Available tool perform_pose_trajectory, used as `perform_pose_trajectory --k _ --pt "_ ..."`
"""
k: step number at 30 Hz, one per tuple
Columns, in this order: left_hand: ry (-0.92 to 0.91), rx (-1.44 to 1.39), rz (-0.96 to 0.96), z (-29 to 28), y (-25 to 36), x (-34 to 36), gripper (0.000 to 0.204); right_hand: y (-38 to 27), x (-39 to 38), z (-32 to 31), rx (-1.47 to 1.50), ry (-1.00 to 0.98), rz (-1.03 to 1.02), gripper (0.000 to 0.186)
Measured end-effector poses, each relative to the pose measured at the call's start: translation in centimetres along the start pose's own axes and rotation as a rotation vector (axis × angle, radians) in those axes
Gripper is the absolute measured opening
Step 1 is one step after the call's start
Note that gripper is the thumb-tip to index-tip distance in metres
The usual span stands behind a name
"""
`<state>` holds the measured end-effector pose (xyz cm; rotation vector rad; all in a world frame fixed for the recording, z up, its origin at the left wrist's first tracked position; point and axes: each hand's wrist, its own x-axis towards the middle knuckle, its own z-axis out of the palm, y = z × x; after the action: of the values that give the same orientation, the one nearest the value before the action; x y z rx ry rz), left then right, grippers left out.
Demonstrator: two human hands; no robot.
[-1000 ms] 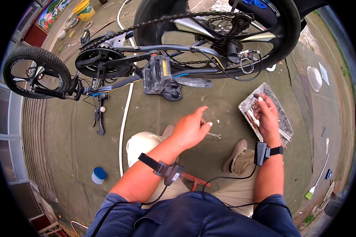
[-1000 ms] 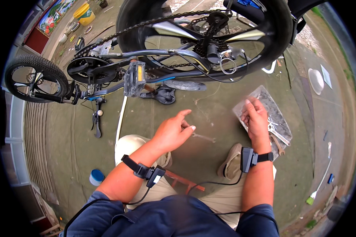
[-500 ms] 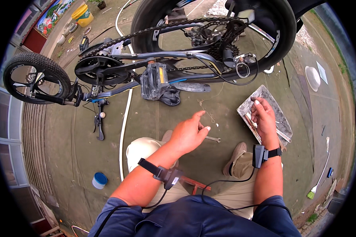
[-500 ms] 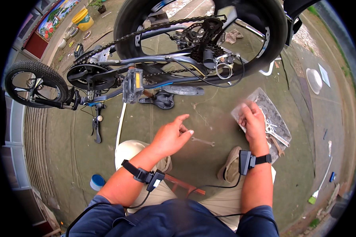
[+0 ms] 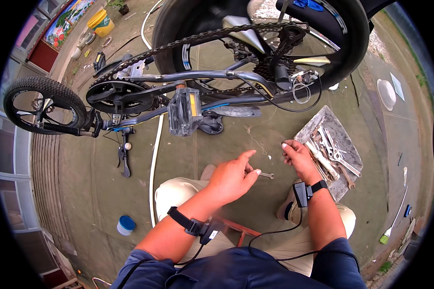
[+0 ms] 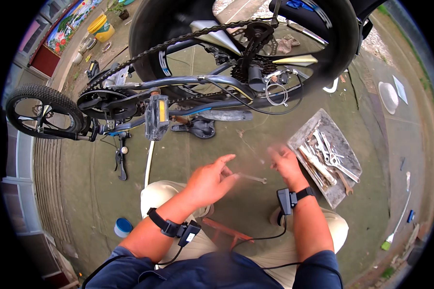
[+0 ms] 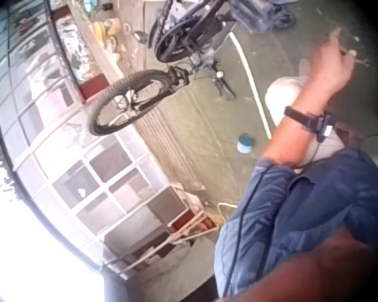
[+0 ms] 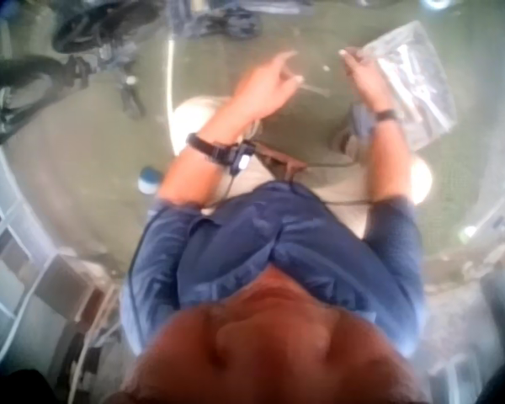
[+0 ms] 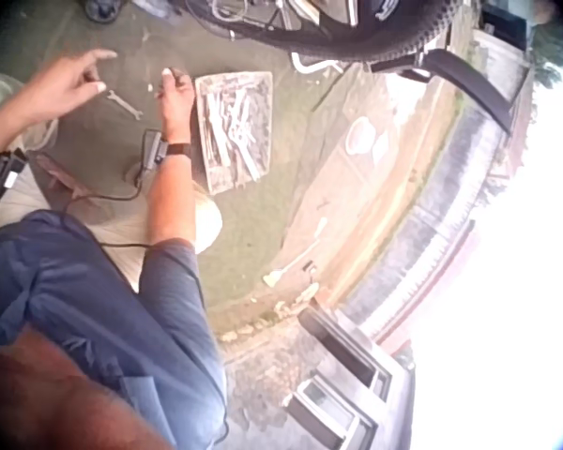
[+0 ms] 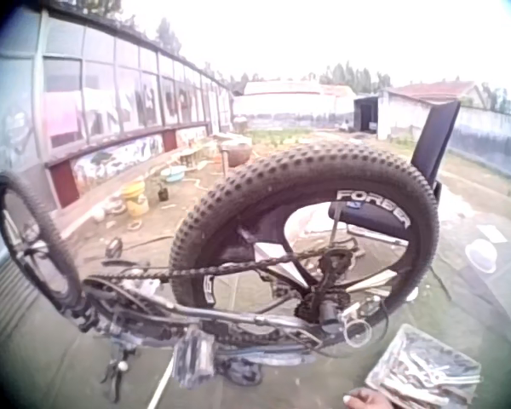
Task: The person adjusts the rear derailleur and chain on a bicycle using a wrench and hands. They rotate the rear wheel to test the chain movement and make further adjustments to the derailleur cable and tension.
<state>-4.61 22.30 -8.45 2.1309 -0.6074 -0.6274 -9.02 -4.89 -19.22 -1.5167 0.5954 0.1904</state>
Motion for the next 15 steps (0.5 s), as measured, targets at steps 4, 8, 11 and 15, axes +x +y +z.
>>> perform_pose_trajectory --k 4,8,11,15 --pt "-0.016 0.004 0.002 0.1 0.1 0.2 0.054 3.5 1.2 1.6 -0.041 -0.026 0.080 0.032" --pt "-0.022 0.018 0.002 0.2 0.3 0.5 0.053 7.1 2.0 3.2 -0.013 -0.047 0.131 0.033" --pt "-0.027 0.019 -0.016 0.0 0.5 0.5 0.053 8.4 2.4 4.3 -0.007 -0.036 0.195 0.036" --pt "-0.036 0.027 0.014 0.4 0.9 1.0 0.051 13.2 3.4 4.8 -0.148 0.049 0.100 0.038"
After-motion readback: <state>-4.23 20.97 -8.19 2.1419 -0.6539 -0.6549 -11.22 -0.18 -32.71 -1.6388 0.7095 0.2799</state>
